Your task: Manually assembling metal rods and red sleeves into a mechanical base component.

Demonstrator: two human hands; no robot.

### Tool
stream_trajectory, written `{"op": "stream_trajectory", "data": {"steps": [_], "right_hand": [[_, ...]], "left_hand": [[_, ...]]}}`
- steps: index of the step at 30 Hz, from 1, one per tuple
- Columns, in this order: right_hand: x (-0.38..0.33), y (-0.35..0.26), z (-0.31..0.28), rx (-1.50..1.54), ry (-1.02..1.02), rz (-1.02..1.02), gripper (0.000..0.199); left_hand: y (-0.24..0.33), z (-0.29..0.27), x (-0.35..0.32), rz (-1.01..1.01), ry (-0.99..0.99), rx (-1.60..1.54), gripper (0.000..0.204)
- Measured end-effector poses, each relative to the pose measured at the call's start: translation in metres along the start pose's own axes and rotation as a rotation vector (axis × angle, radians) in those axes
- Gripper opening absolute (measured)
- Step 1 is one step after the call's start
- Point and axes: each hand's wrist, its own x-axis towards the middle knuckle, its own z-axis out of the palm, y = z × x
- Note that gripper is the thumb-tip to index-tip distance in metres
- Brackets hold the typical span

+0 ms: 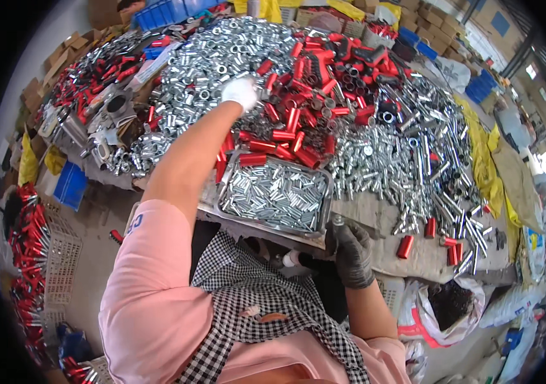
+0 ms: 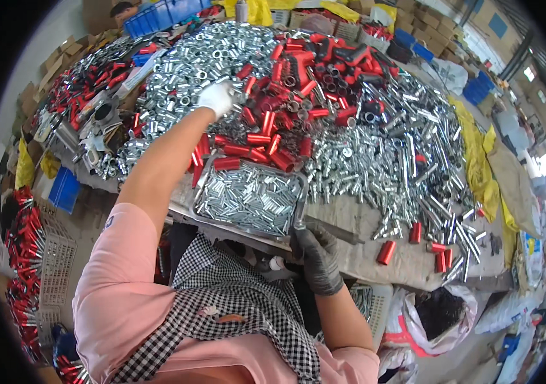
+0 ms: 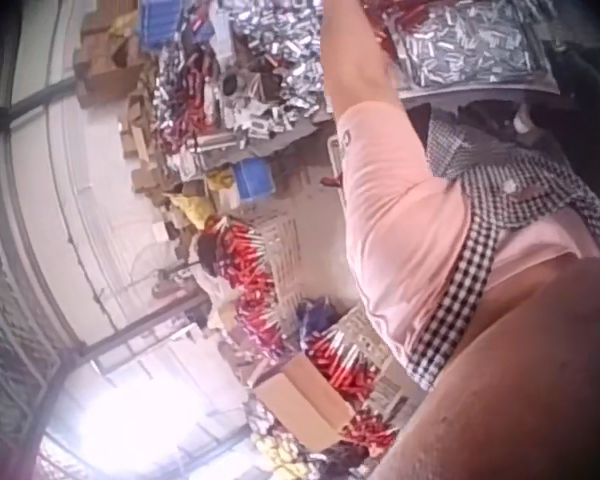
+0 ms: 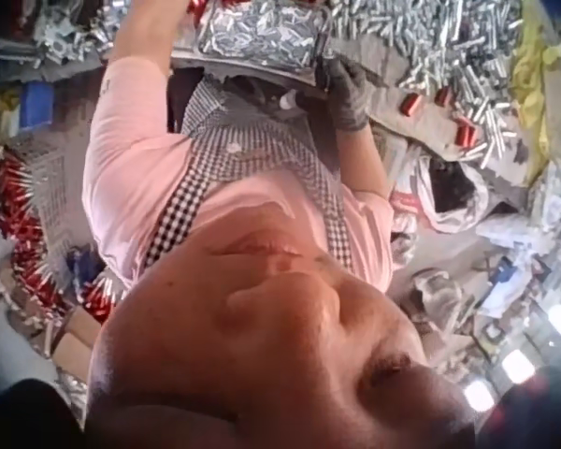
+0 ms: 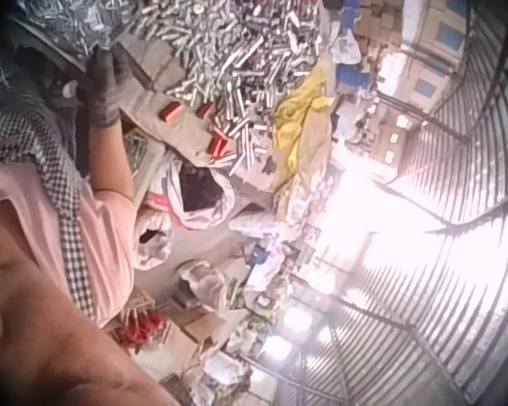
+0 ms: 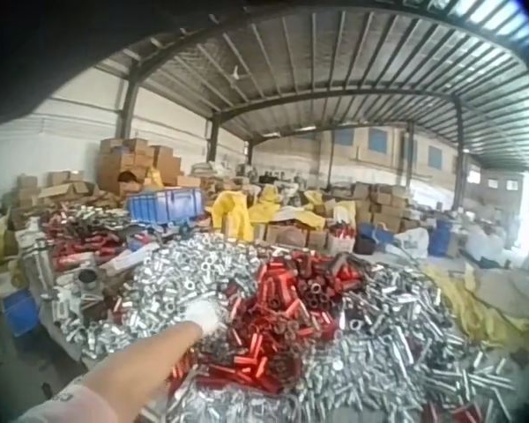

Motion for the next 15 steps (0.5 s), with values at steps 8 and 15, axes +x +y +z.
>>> {"op": "stream_trajectory", "data": {"steps": [8,15], "right_hand": [[-0.007,0.038,-0.002,0.161,-0.117,0.092,0.025],[-0.007,0.053,0.028,-0.109,-0.525,-0.02,0.079]], "left_hand": [[0.031,-0.089,-0.162,0.07,-0.087,-1.253,0.027],[0.064,-0.05,-0.304,0.623,-0.489,-0.792,0.034]]}}
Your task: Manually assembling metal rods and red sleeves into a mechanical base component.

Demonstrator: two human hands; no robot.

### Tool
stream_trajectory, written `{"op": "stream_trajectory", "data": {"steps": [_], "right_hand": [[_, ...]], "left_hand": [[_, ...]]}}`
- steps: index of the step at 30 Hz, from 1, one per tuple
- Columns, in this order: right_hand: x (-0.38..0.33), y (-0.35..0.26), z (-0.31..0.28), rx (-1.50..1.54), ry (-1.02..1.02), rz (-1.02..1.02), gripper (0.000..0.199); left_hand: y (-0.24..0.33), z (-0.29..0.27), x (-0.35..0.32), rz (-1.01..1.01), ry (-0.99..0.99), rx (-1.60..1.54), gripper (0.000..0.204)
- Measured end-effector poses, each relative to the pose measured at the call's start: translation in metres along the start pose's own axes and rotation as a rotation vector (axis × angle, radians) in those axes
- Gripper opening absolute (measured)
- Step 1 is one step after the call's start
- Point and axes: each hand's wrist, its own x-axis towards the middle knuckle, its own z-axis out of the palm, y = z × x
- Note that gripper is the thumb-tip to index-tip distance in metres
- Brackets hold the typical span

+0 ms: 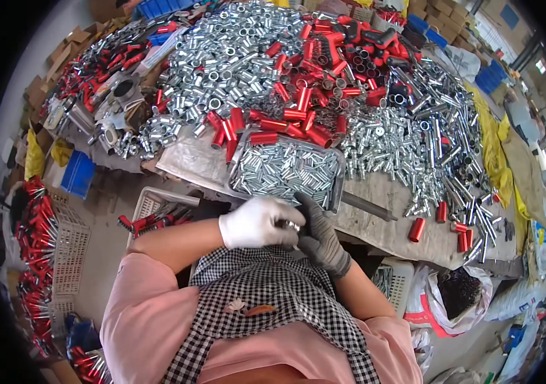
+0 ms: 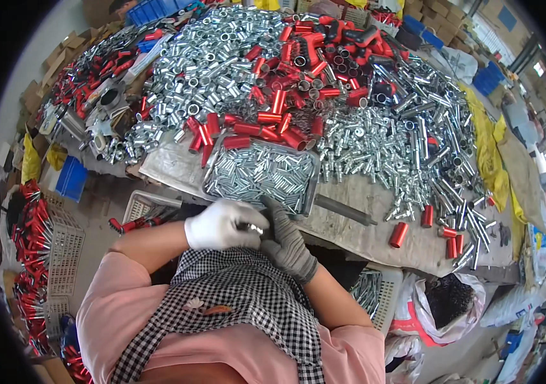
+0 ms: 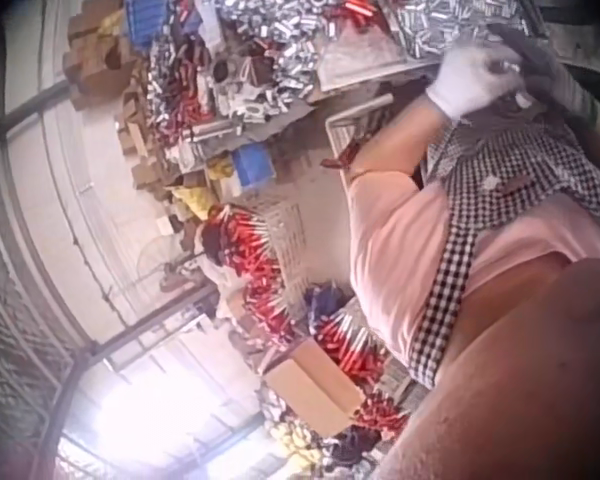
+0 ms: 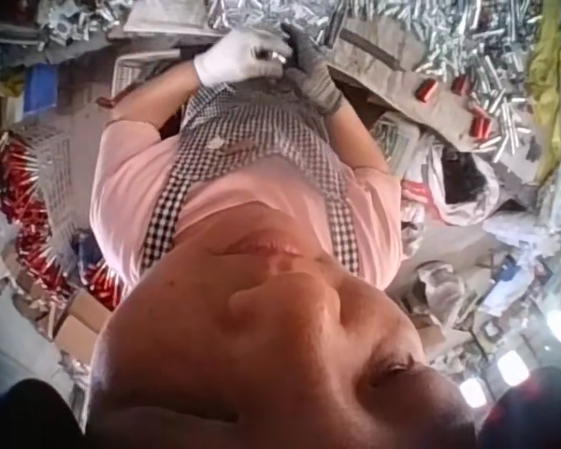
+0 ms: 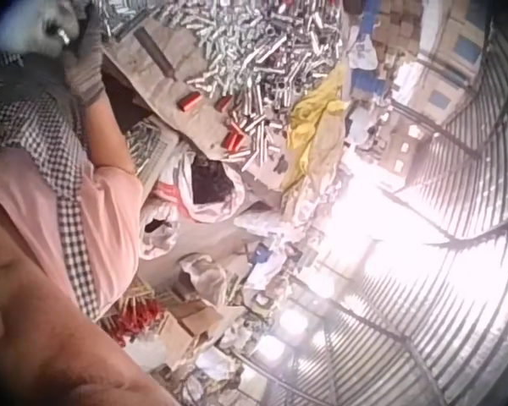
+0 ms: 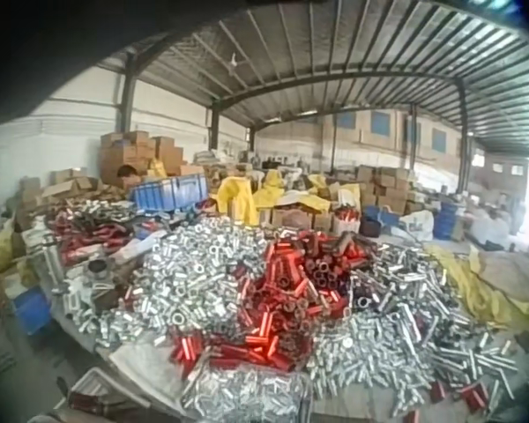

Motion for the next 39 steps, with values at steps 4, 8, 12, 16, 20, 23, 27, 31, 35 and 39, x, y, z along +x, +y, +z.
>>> {"op": "stream_trajectory", "data": {"steps": [4,8,12,16,20,23,27,31,35,39], "right_hand": [[-0.004,-0.005,0.007,0.321,-0.038,0.165,0.097],[-0.009,0.01,0.0,0.207,-0.043,0.194,0.087],[-0.025,-0.039,-0.001,-0.791,-0.039,0.236,0.061],[-0.048,-0.004,-0.018,-0.569,0.02,0.005,0.053],[-0.052,-0.012,-0.017,-0.58,0.191,-0.047,0.055],[-0.055,0.002,-0.03,-0.452,0.371,-0.068,0.051],[-0.061,-0.03,-0.024,0.064,0.517,-0.032,0.055],[-0.061,-0.045,-0.021,0.027,0.578,-0.021,0.055],[-0.075,-0.035,-0.042,0.303,0.564,-0.069,0.047],[-0.066,-0.036,-0.049,0.179,0.558,-0.004,0.035]], "left_hand": [[-0.001,0.005,-0.007,-0.262,-0.043,-0.272,0.035],[-0.011,0.008,0.002,-0.423,-0.002,-0.506,0.029],[0.002,-0.001,-0.001,-0.505,0.201,-0.565,0.024],[-0.016,0.0,0.009,-0.383,0.307,-0.457,0.03],[-0.009,-0.013,0.042,-0.348,0.071,-0.016,0.045],[-0.025,-0.024,0.092,-0.264,0.029,0.225,0.052],[-0.013,-0.038,0.163,-0.45,0.289,0.383,0.07],[-0.049,-0.031,0.199,-0.538,0.261,0.486,0.073],[-0.074,-0.05,0.19,-0.466,0.459,0.534,0.042],[-0.108,-0.078,0.139,-0.122,0.697,0.656,0.028]]}}
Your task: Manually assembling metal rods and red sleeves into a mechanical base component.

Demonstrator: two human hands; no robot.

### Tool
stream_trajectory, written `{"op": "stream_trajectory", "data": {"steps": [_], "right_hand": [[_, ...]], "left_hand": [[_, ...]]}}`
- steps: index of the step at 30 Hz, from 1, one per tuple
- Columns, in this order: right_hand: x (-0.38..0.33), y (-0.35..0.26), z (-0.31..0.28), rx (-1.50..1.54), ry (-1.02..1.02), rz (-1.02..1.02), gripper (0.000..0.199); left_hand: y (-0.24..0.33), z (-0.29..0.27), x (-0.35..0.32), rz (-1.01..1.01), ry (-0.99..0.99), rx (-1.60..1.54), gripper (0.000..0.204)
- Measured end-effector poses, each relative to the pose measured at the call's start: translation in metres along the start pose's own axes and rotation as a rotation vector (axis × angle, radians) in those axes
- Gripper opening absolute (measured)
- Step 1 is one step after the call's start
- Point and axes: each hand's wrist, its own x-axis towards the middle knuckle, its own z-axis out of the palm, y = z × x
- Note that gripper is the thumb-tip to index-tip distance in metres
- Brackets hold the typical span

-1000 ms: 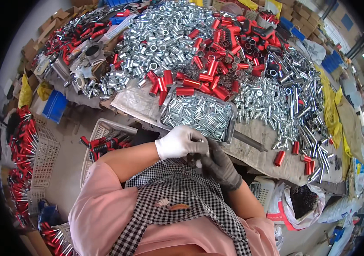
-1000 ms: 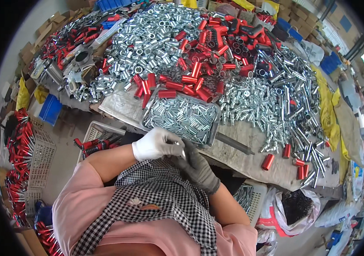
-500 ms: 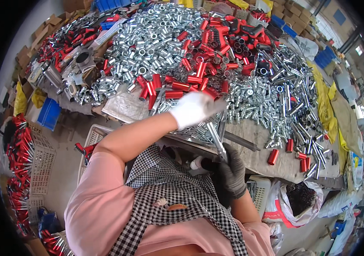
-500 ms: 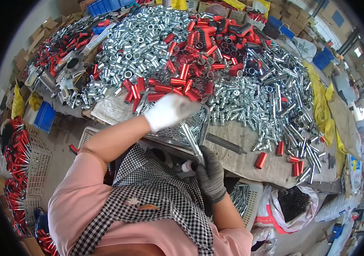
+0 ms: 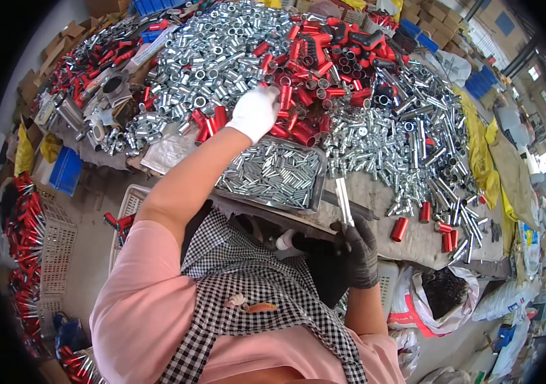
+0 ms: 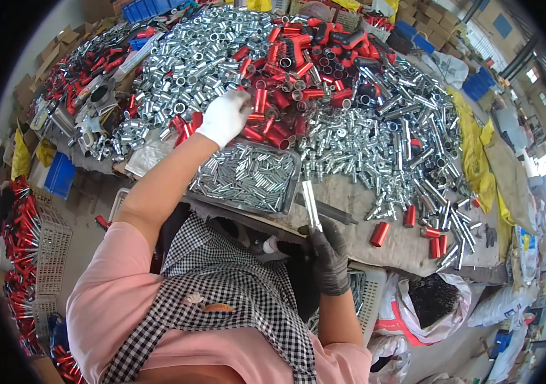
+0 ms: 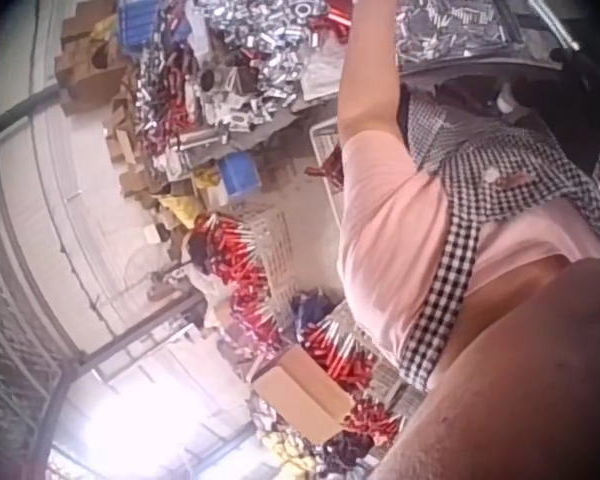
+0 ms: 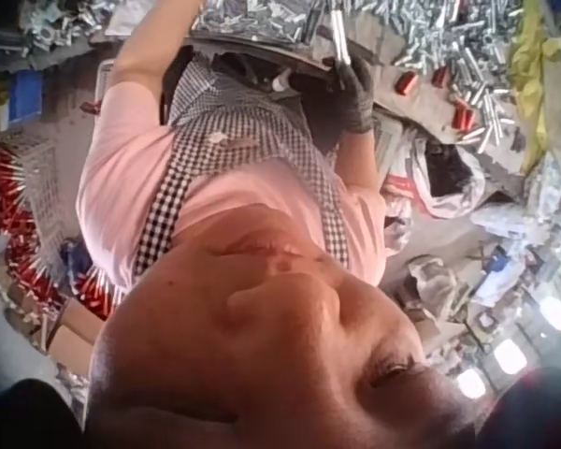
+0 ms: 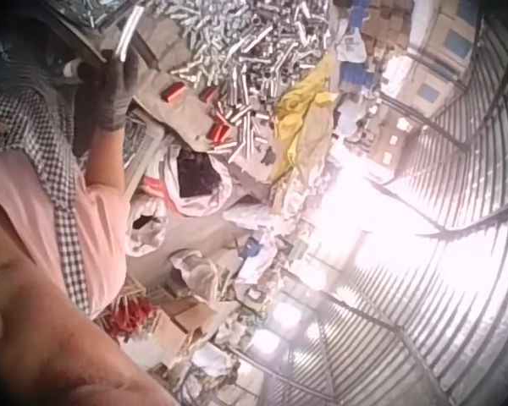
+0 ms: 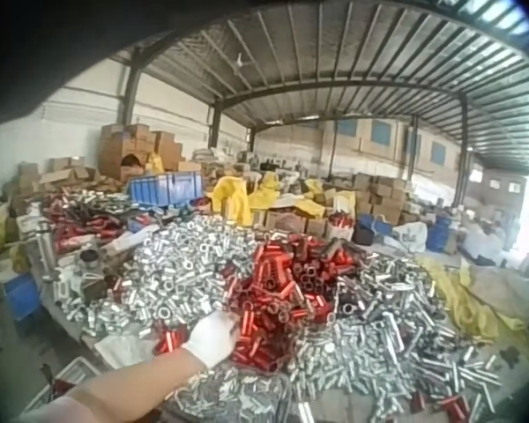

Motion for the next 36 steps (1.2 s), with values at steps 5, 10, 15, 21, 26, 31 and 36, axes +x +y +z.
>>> {"op": "stream_trajectory", "data": {"steps": [5,10,15,21,26,31,36], "right_hand": [[0.006,0.0,0.016,-0.071,-0.022,0.144,0.03],[0.012,0.01,0.024,0.011,-0.088,0.139,0.033],[0.014,0.01,0.019,-0.103,-0.04,0.022,0.035],[0.026,-0.005,0.001,-0.661,-0.018,-0.352,0.031],[0.029,0.01,0.015,-0.664,-0.232,-0.51,0.055],[0.027,0.032,0.009,-0.444,-0.381,-0.264,0.088],[0.039,0.028,-0.01,-0.309,-0.302,-0.01,0.054]], "left_hand": [[-0.018,-0.043,-0.019,-0.748,-0.058,-0.995,0.041],[-0.021,-0.046,-0.037,-0.005,-0.169,-0.294,0.036],[0.017,-0.075,-0.035,-0.125,-0.259,-0.649,0.036],[0.054,-0.101,-0.076,0.189,-0.754,-0.677,0.041],[0.095,-0.076,-0.102,0.461,-0.683,-0.633,0.036],[0.102,-0.057,-0.107,0.582,-0.678,-0.524,0.033],[0.108,-0.042,-0.078,0.589,-0.768,-0.557,0.033]]}}
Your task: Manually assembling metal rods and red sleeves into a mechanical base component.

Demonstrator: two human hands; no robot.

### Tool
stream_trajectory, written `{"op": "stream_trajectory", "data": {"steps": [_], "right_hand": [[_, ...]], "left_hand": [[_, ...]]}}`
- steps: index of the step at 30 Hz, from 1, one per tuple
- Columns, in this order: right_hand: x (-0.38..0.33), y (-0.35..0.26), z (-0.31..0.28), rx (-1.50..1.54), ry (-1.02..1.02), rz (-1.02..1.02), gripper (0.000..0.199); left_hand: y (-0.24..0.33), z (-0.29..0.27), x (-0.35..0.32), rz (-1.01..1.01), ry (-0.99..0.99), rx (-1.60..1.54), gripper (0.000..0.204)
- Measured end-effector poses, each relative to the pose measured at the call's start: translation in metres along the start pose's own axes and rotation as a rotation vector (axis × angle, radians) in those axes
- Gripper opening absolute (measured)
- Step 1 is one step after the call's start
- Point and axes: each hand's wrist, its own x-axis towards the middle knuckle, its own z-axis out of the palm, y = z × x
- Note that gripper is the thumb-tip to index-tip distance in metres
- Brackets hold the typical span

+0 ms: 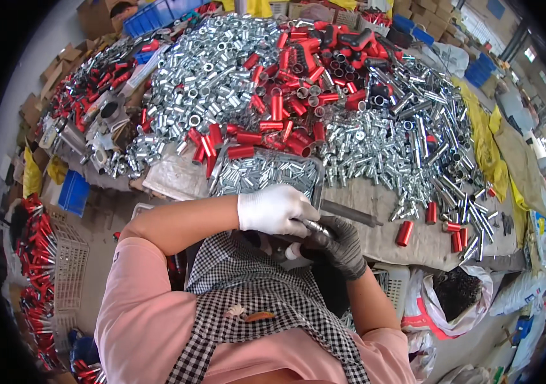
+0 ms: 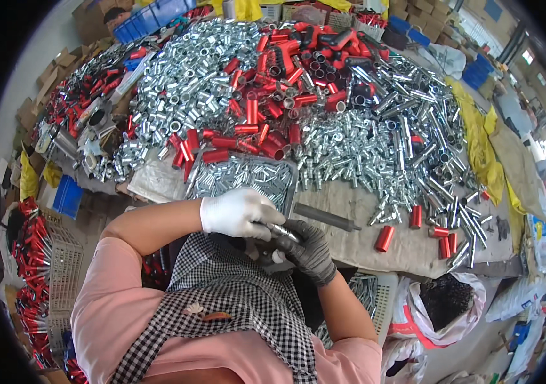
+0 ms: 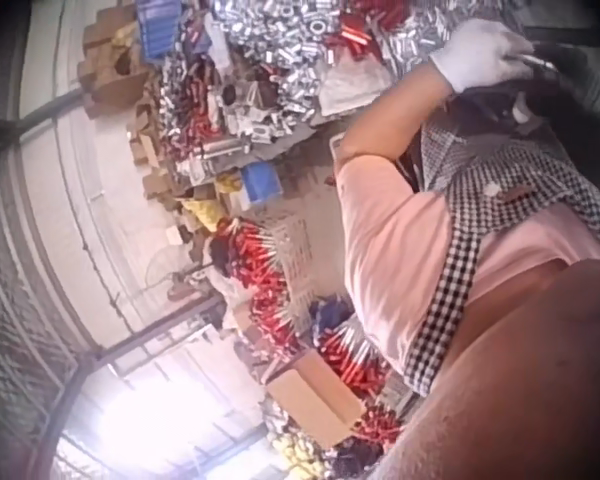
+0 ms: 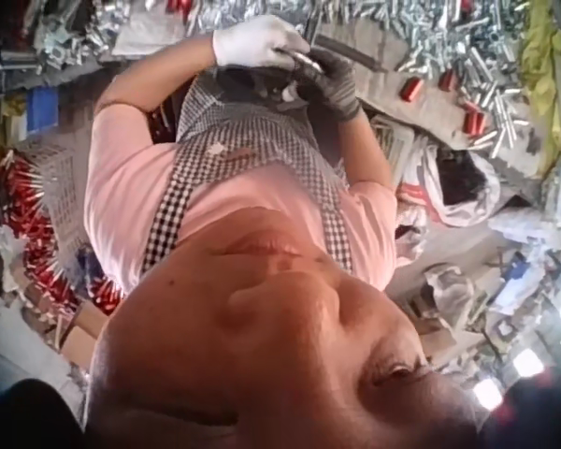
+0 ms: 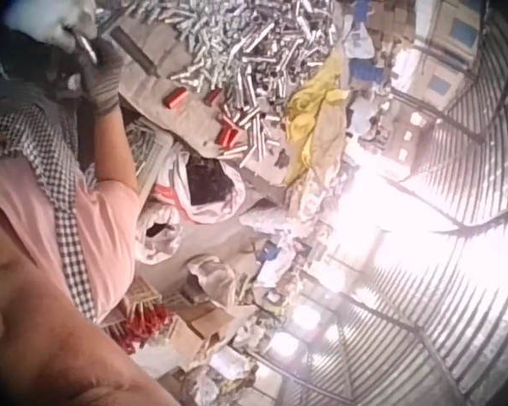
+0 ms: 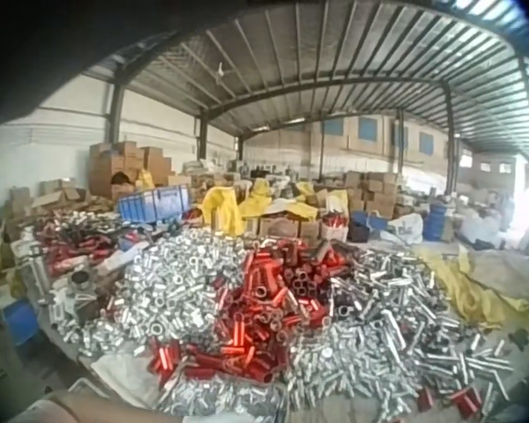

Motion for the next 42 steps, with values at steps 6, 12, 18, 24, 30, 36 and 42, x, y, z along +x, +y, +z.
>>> {"op": "stream_trajectory", "data": {"steps": [6,12,18,24,30,36,42], "right_hand": [[0.016,-0.005,-0.034,-0.287,0.284,-0.064,0.035],[0.024,0.017,-0.031,-0.134,0.382,-0.091,0.03],[0.027,0.013,-0.03,-0.41,0.401,-0.086,0.037],[0.026,0.009,-0.035,-0.37,0.395,-0.044,0.036],[0.023,0.01,-0.031,-0.396,0.362,-0.035,0.038],[0.016,0.011,-0.029,-0.218,0.401,-0.066,0.04],[0.013,0.016,-0.019,-0.195,0.401,-0.19,0.032]], "left_hand": [[-0.049,-0.033,0.091,-0.058,0.039,0.168,0.066],[-0.095,-0.004,0.246,-0.26,0.12,0.358,0.065],[-0.108,0.048,0.349,0.146,-0.154,0.867,0.035],[-0.104,0.061,0.373,0.3,-0.062,1.024,0.021],[-0.106,0.019,0.305,0.113,0.429,0.383,0.031],[-0.037,-0.073,0.158,-0.39,0.49,-0.363,0.04],[-0.01,-0.079,0.007,-0.632,0.53,-0.635,0.021]]}}
